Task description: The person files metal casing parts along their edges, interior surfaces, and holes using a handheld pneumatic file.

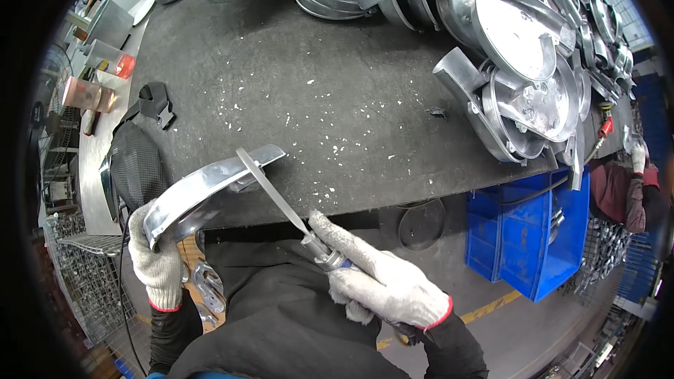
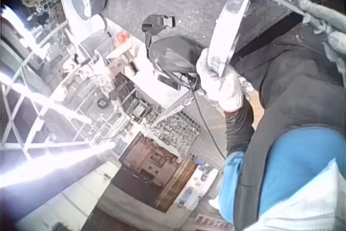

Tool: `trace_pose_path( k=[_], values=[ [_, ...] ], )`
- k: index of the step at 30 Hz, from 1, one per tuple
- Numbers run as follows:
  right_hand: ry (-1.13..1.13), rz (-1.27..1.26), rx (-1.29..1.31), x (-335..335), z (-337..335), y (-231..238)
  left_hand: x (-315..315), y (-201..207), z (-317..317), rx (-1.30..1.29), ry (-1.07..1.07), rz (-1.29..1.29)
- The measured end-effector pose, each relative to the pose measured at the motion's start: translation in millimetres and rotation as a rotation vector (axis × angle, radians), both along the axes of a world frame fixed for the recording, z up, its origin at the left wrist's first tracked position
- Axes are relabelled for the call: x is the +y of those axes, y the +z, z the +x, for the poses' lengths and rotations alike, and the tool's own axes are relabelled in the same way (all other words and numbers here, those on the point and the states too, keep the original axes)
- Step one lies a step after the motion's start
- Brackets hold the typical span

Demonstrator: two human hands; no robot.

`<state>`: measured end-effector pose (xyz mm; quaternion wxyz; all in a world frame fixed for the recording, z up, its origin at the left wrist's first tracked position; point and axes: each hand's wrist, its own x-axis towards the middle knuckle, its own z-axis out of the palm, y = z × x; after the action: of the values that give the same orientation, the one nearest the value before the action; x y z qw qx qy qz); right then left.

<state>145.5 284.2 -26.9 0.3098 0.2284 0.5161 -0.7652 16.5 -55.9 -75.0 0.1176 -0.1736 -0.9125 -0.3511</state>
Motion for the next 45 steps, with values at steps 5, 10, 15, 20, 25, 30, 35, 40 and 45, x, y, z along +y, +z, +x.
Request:
trace_pose_path(
  k=[5, 10, 15, 20, 25, 30, 35, 40, 45],
  values=[
    [-0.091, -0.178, -0.028, -8, 7, -27, 10, 7, 7, -0.061, 0.023, 0.049],
    [-0.132, -0.04, 0.01, -16, 8, -24, 10, 11, 2, -0.061, 0.017, -0.024],
    [-0.089, -0.259, 0.027, -13, 8, -38, 12, 16, 5, -0.156, 0.008, 0.034],
    [-0.217, -0.42, 0.095, -25, 24, -46, 26, 34, 3, -0.075, -0.055, -0.083],
    [0.297, 0.305, 0.43, -25, 3, 26, 30, 44, 7, -0.09, -0.017, -0.151],
    [0.568, 0.776, 0.392, -51, -1, 69, 41, 59, 9, -0.103, -0.018, -0.204],
    [0.444, 0.938, 0.558, -48, 17, 55, 37, 49, 8, -0.032, -0.011, -0.167],
    [0.441, 0.216, 0.037, -28, 11, 44, 38, 52, 7, 0.057, -0.043, -0.203],
    [-0.102, -0.6, 0.222, -53, 39, -7, 52, 71, 5, 0.036, -0.146, -0.319]
  ],
)
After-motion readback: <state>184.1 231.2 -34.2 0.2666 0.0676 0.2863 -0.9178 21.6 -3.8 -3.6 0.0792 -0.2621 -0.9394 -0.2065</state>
